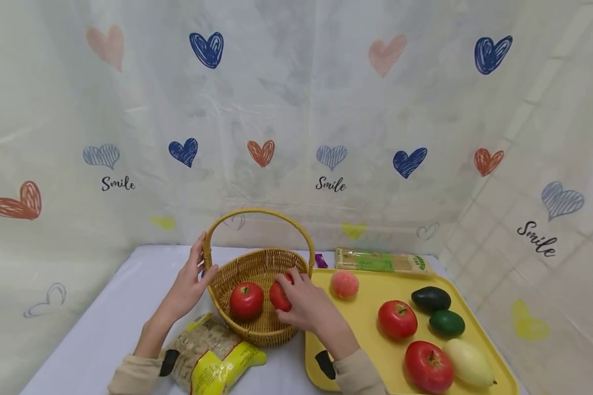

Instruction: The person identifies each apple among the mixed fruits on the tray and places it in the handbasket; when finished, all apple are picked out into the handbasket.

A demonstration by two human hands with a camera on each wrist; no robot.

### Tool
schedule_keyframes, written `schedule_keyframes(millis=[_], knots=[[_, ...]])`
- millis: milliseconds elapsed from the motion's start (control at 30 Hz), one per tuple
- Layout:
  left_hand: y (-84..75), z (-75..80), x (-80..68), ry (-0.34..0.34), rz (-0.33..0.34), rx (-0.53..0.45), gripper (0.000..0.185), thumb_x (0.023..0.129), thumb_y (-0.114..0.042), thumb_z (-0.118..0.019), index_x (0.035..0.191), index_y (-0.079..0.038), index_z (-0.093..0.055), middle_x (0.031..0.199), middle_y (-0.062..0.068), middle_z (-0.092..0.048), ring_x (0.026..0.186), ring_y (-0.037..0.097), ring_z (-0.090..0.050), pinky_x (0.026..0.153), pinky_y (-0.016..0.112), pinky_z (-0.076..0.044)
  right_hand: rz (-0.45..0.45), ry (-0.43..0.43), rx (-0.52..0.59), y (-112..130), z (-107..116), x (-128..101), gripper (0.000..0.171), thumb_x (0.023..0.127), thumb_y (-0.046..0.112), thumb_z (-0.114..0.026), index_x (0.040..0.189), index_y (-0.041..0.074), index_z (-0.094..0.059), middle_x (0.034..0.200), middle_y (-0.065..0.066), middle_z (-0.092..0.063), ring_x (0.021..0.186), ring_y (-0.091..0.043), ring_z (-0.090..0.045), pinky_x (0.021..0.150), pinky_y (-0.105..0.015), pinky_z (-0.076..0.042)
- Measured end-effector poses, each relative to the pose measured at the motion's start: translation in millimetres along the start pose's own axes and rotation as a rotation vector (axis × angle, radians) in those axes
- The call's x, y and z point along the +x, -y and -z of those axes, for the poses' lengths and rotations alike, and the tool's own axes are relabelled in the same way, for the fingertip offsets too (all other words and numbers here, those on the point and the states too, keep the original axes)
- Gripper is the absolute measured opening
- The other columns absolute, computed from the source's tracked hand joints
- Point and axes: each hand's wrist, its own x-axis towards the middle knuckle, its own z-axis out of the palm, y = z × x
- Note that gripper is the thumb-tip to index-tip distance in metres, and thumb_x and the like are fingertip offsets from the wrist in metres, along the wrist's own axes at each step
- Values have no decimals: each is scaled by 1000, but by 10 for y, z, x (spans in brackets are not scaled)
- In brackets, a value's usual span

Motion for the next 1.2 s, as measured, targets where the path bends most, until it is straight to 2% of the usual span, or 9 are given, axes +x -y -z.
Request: schedule_keyframes(millis=[100, 267, 467, 667, 800, 1000, 1200], knots=[[7, 2, -5, 3, -1, -12, 79, 108, -40, -51, 166, -34, 2, 173, 16, -11, 154, 46, -27, 109, 68, -42, 18, 40, -11, 13, 17, 62, 63, 85, 32, -80, 141, 17, -56, 130, -8, -55, 104, -23, -58, 69, -38, -59], [20, -3, -9, 2, -4, -14, 80, 108, -39, -52, 166, -33, 2, 173, 18, -12, 153, 47, -27, 109, 68, -43, 26, 156, -60, 50, 107, 214, 61, 84, 31, -81, 138, 16, -56, 127, -9, -55, 101, -24, -58, 73, -40, -58], [4, -8, -9, -2, -16, -17, 80, 108, -39, -52, 167, -29, 1, 173, 17, -11, 154, 46, -26, 110, 68, -42, -7, 263, -142, 66, 150, 483, 60, 84, 33, -83, 136, 20, -56, 128, -10, -55, 104, -28, -61, 86, -46, -58], [-7, -9, -13, -6, -14, -7, 81, 108, -34, -53, 166, -31, 2, 173, 17, -10, 155, 46, -24, 110, 68, -41, -73, 335, -192, 65, 117, 715, 67, 85, 36, -83, 143, 19, -54, 142, -13, -53, 116, -33, -61, 97, -49, -55], [-14, -11, -15, -13, -16, -4, 81, 107, -31, -55, 166, -31, 2, 174, 15, -10, 156, 45, -23, 112, 68, -40, -116, 409, -175, 64, 106, 818, 73, 87, 35, -82, 151, 18, -49, 152, -12, -49, 127, -33, -59, 105, -48, -53], [-26, -5, -2, -9, -19, -7, 80, 108, -38, -53, 167, -27, 1, 174, 14, -10, 156, 44, -24, 112, 67, -40, -161, 478, -150, 54, 92, 902, 77, 89, 35, -80, 156, 22, -45, 158, -11, -43, 129, -29, -59, 106, -48, -52], [-39, -4, -15, -1, 3, -26, 80, 107, -40, -52, 166, -31, 1, 174, 13, -9, 156, 43, -23, 113, 67, -39, -231, 533, -142, 1, 51, 913, 80, 89, 38, -80, 158, 26, -41, 168, -9, -32, 142, -32, -51, 111, -56, -47]])
